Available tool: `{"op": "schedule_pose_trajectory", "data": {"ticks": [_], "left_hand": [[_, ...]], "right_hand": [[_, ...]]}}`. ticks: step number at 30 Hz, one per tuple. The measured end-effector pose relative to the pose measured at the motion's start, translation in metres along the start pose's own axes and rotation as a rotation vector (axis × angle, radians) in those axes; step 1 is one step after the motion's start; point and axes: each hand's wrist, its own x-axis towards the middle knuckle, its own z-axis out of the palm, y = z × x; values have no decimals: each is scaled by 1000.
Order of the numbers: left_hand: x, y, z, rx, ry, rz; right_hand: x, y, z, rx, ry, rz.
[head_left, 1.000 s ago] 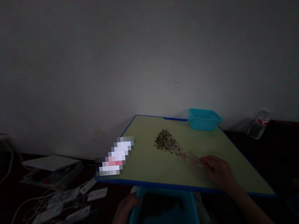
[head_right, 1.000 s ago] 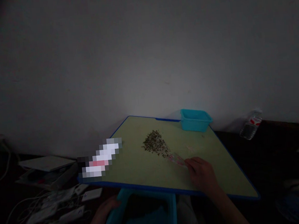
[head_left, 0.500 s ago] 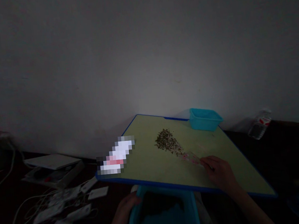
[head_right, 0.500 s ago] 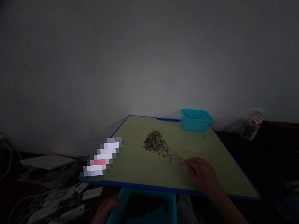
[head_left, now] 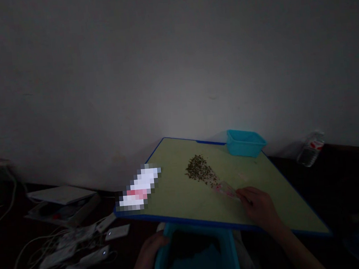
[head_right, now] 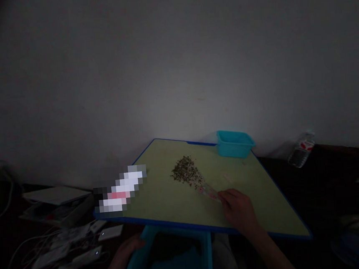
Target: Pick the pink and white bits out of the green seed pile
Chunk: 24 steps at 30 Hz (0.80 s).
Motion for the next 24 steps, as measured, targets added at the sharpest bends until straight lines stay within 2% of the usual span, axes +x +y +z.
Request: {"op": "schedule_pose_trajectory", "data": {"ticks": [6,15,19,24], "left_hand": [[-17,9,7,-7,-88,77],[-10,2,4,-25,-58,36],[-16,8,7,-5,-90,75],[-17,10,8,8,-63,38]], "right_hand": [[0,3,1,-22,-1,18],[0,1,2,-66,17,49],[-3,1,2,-41,6,50],[-12,5,-2,-36,8,66]]}}
